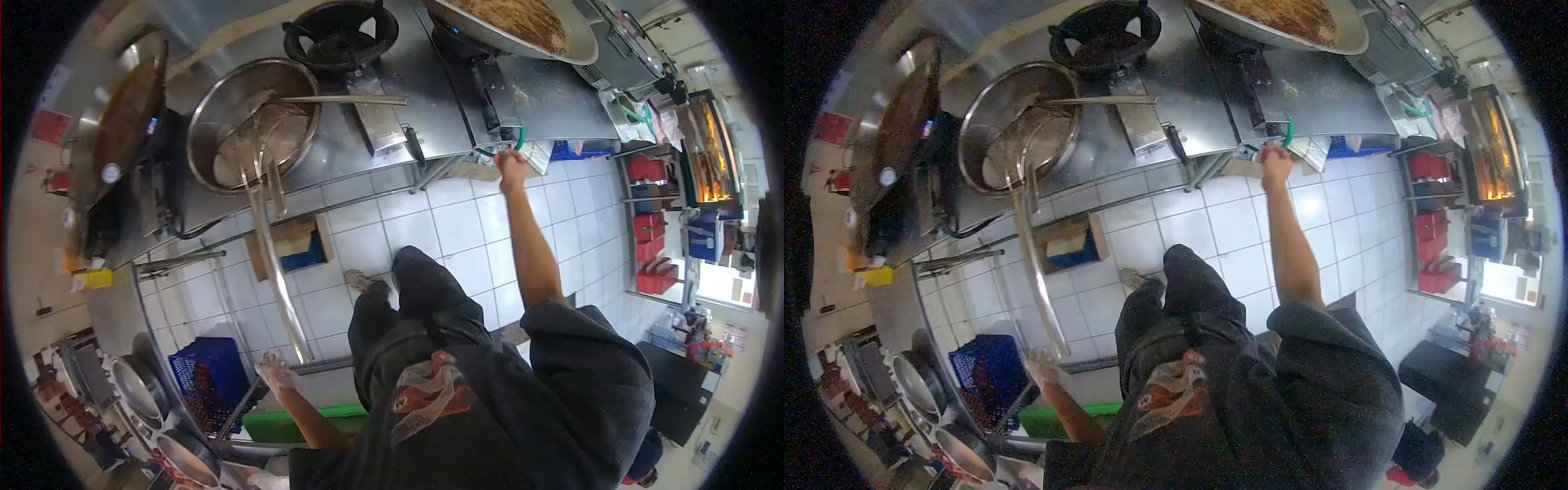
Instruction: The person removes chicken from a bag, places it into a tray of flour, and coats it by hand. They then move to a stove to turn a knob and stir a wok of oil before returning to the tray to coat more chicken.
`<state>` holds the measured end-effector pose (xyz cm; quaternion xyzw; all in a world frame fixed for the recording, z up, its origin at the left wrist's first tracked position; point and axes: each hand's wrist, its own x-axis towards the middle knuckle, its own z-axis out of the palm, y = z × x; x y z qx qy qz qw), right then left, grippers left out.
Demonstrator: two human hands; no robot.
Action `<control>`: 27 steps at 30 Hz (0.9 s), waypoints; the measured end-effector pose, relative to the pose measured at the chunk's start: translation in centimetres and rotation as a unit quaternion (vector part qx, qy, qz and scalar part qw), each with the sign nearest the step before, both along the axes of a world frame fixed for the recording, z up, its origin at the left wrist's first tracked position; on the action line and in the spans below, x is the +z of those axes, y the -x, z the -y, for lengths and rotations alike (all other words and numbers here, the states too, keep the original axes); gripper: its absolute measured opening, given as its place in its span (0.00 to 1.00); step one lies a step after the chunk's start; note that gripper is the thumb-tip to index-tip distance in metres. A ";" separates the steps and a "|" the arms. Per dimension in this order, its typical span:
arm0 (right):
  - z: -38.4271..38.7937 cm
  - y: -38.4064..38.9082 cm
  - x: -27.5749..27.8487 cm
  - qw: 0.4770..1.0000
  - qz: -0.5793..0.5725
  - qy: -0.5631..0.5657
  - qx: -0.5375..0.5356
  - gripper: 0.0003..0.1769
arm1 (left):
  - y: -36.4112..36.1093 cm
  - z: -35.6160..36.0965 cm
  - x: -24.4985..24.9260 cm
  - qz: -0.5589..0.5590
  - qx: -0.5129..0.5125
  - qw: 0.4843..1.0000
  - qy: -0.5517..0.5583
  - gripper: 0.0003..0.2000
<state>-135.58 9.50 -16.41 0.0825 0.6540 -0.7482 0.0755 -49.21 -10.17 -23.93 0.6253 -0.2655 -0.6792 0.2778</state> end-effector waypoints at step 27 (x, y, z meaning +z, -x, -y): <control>-1.7 8.6 -2.2 0.980 0.000 -0.105 0.169 0.08 | 10.8 -16.7 0.3 0.284 0.003 0.959 0.001 0.25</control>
